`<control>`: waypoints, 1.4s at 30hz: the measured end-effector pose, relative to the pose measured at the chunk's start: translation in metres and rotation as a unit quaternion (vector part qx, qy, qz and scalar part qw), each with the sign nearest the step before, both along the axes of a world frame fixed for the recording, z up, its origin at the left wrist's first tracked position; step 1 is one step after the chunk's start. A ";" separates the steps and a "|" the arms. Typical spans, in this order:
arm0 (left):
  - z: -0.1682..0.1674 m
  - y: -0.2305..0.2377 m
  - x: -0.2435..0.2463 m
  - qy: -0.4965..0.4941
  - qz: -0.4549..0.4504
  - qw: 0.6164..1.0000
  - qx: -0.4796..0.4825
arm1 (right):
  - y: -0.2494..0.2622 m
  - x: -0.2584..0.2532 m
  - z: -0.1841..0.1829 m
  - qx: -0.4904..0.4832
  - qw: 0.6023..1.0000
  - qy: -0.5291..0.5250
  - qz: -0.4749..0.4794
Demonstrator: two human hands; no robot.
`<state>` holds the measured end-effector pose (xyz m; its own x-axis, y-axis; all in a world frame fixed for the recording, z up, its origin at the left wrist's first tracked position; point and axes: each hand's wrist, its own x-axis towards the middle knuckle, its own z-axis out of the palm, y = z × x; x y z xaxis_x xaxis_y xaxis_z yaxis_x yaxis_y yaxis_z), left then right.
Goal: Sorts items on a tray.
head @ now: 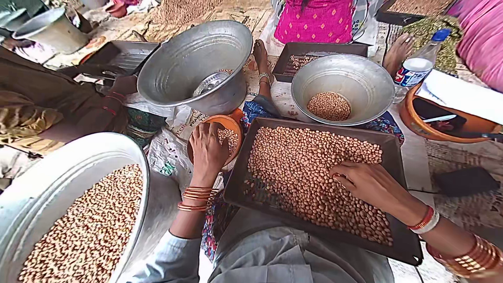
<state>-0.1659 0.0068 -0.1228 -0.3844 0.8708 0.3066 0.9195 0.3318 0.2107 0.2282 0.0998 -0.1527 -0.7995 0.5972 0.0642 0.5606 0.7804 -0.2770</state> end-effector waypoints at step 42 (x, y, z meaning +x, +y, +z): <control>-0.047 -0.023 0.084 -0.110 -0.173 0.923 -0.326 | -0.001 -0.001 0.004 -0.039 0.997 -0.063 -0.010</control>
